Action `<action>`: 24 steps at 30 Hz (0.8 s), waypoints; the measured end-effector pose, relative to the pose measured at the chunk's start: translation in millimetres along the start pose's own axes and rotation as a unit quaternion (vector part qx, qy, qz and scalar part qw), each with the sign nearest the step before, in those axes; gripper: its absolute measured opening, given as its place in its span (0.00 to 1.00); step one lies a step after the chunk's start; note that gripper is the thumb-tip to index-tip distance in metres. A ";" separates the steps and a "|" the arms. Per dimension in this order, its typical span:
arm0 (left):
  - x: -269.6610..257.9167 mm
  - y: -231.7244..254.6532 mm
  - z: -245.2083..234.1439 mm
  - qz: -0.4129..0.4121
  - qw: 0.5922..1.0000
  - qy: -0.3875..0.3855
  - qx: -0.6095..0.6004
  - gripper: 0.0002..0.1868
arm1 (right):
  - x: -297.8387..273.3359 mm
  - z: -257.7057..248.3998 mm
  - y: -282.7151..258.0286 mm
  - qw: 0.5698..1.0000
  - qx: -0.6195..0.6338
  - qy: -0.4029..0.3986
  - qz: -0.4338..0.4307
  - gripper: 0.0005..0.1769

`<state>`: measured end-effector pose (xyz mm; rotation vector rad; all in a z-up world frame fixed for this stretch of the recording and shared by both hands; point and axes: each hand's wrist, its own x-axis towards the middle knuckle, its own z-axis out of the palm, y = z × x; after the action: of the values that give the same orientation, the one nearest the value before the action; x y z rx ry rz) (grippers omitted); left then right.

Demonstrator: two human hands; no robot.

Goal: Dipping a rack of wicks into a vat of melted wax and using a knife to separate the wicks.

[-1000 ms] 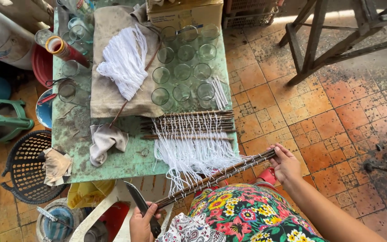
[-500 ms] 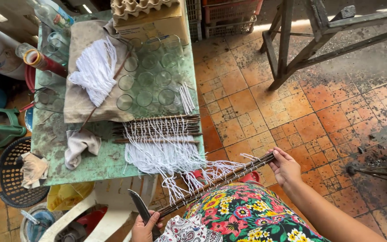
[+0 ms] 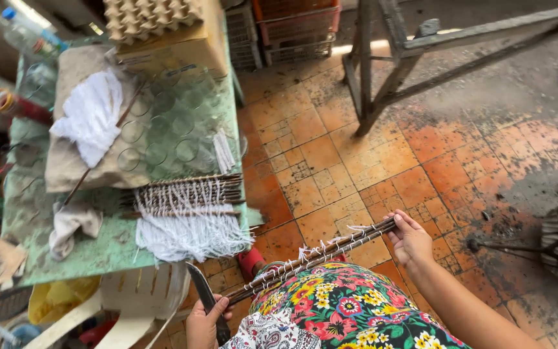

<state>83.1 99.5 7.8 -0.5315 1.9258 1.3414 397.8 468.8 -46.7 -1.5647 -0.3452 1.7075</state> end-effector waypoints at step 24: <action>116.5 176.5 490.2 0.119 0.853 -0.449 0.238 0.12 | -3.1 -104.0 -86.3 0.836 0.421 0.303 -0.177 0.17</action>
<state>44.2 626.6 -67.0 0.5328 1.4290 0.9199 525.3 492.7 -8.7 -1.1610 0.3903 0.7950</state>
